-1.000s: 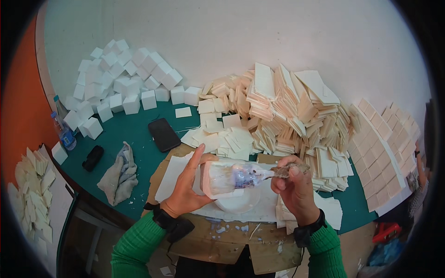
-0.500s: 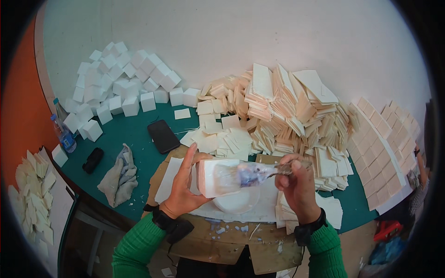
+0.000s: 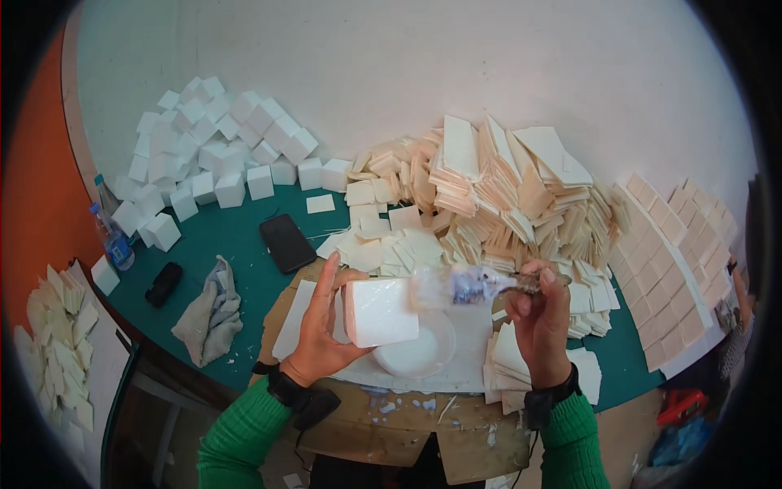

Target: Applying adhesive paste to small blocks and attaching paper strips to assemble components.

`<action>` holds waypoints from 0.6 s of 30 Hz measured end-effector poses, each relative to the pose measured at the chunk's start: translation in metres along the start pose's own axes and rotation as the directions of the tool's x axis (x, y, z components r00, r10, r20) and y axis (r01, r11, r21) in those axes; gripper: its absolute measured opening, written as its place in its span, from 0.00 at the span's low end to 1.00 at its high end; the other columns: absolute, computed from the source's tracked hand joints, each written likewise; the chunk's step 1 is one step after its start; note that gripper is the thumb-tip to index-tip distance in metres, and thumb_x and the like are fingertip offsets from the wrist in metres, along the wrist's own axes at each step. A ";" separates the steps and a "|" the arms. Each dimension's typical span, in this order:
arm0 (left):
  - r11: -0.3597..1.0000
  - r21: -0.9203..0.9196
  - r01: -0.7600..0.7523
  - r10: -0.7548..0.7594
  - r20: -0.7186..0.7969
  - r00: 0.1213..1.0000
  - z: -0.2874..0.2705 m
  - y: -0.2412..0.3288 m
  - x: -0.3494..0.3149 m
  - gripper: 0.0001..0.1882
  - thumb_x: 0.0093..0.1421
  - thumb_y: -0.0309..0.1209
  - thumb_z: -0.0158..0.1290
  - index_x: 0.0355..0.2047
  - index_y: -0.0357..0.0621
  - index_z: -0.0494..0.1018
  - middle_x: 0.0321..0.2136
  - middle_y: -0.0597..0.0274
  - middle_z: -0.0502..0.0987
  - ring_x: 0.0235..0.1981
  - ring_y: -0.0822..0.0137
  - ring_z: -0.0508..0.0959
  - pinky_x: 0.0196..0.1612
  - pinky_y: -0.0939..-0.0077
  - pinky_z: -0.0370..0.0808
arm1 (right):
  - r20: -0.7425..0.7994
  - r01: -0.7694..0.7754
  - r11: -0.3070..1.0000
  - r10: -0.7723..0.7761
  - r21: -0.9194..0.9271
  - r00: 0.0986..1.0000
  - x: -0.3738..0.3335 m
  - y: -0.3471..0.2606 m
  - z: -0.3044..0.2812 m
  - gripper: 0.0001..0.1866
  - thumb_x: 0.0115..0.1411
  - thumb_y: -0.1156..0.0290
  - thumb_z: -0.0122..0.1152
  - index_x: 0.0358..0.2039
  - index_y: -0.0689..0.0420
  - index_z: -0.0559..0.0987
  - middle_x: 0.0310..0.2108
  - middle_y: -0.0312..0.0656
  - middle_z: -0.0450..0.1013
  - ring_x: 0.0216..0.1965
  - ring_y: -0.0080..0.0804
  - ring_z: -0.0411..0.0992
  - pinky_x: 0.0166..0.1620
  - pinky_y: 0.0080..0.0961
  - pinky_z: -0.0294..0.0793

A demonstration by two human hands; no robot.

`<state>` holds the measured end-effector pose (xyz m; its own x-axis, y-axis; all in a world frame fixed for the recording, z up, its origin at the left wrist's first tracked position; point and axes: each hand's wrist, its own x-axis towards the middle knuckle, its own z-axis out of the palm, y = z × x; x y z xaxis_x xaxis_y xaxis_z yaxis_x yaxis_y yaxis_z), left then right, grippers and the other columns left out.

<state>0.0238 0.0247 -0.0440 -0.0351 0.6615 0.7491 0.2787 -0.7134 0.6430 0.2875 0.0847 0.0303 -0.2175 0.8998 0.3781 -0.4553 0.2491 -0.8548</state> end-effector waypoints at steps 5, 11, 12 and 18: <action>1.000 -0.007 -0.020 0.020 -0.002 1.000 -0.001 -0.001 0.001 0.62 0.37 0.22 0.69 0.66 0.37 0.39 0.51 0.52 0.67 0.53 0.60 0.67 0.60 0.65 0.57 | 0.057 -0.044 0.998 0.046 -0.036 0.997 0.000 0.002 0.001 0.14 0.62 0.58 0.51 0.34 0.56 0.71 0.18 0.29 0.61 0.18 0.15 0.58 0.22 0.16 0.58; 1.000 0.014 -0.005 0.005 -0.003 1.000 -0.001 -0.001 0.001 0.62 0.37 0.23 0.69 0.66 0.37 0.39 0.50 0.52 0.67 0.53 0.60 0.67 0.60 0.66 0.57 | -0.032 -0.015 1.000 0.015 -0.004 0.999 0.000 -0.001 0.003 0.13 0.62 0.58 0.51 0.34 0.56 0.71 0.19 0.28 0.61 0.17 0.15 0.57 0.22 0.16 0.57; 1.000 0.018 -0.011 0.011 -0.006 1.000 -0.001 -0.001 0.002 0.62 0.37 0.23 0.69 0.66 0.37 0.39 0.50 0.52 0.67 0.53 0.60 0.68 0.60 0.66 0.57 | 0.003 -0.032 0.999 0.032 -0.026 0.999 -0.002 -0.001 0.005 0.13 0.62 0.58 0.51 0.34 0.56 0.71 0.19 0.28 0.61 0.17 0.15 0.57 0.21 0.16 0.57; 1.000 0.024 -0.005 0.005 -0.010 1.000 0.000 0.000 0.001 0.62 0.37 0.23 0.70 0.66 0.37 0.39 0.50 0.52 0.67 0.52 0.60 0.68 0.60 0.66 0.57 | -0.031 0.051 0.999 -0.051 -0.015 0.998 0.003 -0.005 -0.007 0.14 0.62 0.57 0.51 0.35 0.56 0.71 0.19 0.29 0.61 0.17 0.15 0.57 0.21 0.16 0.56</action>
<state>0.0240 0.0258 -0.0435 -0.0434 0.6557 0.7537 0.3015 -0.7107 0.6356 0.2955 0.0888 0.0336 -0.1671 0.8965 0.4104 -0.4529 0.2999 -0.8396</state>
